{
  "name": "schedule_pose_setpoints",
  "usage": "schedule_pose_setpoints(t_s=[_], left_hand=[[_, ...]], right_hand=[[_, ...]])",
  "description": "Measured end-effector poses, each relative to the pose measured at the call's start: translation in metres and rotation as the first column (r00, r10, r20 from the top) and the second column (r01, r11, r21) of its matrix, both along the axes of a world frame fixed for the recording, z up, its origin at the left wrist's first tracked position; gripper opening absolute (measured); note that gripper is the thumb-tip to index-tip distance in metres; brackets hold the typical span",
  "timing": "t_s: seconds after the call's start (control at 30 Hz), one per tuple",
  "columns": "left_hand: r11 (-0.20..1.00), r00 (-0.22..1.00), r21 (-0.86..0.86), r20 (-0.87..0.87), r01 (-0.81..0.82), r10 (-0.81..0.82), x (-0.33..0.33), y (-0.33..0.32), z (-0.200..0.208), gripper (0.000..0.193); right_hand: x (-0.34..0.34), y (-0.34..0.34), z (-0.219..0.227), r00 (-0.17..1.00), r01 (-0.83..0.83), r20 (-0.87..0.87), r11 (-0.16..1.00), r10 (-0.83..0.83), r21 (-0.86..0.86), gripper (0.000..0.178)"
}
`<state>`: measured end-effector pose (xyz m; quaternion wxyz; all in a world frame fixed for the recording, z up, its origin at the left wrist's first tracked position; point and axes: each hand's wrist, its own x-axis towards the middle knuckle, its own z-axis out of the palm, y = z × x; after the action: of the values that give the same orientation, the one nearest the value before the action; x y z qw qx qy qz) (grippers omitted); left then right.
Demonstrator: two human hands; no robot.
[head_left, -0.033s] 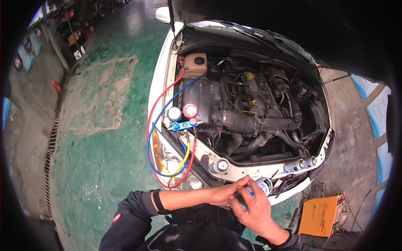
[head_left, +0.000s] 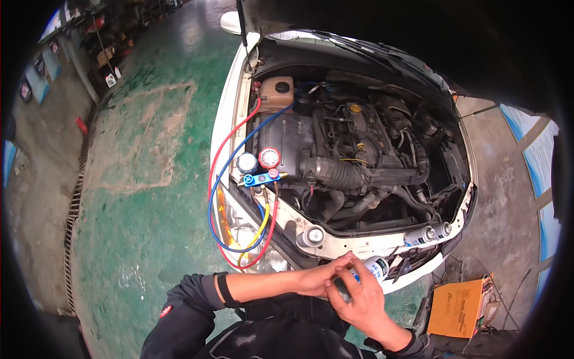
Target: The person connects an AC manifold gauge set to a car's air conditioning system and prepares to charge it using refrigerant cans. They are seen handling several cans, attaching a can tap tool, and connecting the hoses to the gauge and the vehicle's ports.
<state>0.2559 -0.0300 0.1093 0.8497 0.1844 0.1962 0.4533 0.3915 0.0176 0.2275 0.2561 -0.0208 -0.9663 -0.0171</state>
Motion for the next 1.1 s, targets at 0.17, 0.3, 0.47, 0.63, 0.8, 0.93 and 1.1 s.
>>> schedule_pose_setpoints(t_s=[0.17,0.3,0.47,0.63,0.8,0.93,1.1], left_hand=[[0.951,0.998,-0.305,-0.018,-0.058,0.055,0.037,-0.018,0.005,0.094],[0.878,0.993,-0.472,0.046,-0.078,0.113,0.077,-0.018,-0.018,0.065],[0.931,0.895,-0.108,-0.333,-0.349,0.297,0.088,-0.051,-0.026,0.068],[0.915,0.917,-0.060,-0.013,-0.398,0.398,0.110,-0.124,-0.025,0.090],[0.823,0.822,-0.088,0.061,-0.561,0.566,0.154,-0.170,-0.013,0.089],[0.814,0.802,-0.101,-0.281,-0.572,0.528,0.149,-0.213,-0.022,0.082],[0.666,0.468,0.069,-0.658,-0.743,0.590,0.128,-0.247,-0.047,0.061]], right_hand=[[0.045,-0.010,-0.032,0.995,-0.096,-0.003,0.980,0.097,-0.175,0.036],[0.070,-0.010,-0.052,0.924,-0.382,-0.011,0.924,0.382,-0.034,0.034],[0.110,0.000,-0.078,0.860,-0.508,-0.174,0.781,0.479,-0.362,0.026],[0.139,0.051,-0.134,0.997,-0.010,0.033,0.557,0.067,-0.830,0.067],[0.122,0.028,-0.159,0.829,-0.086,-0.076,-0.008,0.554,-0.996,0.043],[0.097,-0.014,-0.128,0.835,0.032,0.046,0.035,0.549,-0.999,0.036],[0.069,-0.044,-0.135,0.923,0.272,0.245,-0.052,0.297,-0.961,0.028]])
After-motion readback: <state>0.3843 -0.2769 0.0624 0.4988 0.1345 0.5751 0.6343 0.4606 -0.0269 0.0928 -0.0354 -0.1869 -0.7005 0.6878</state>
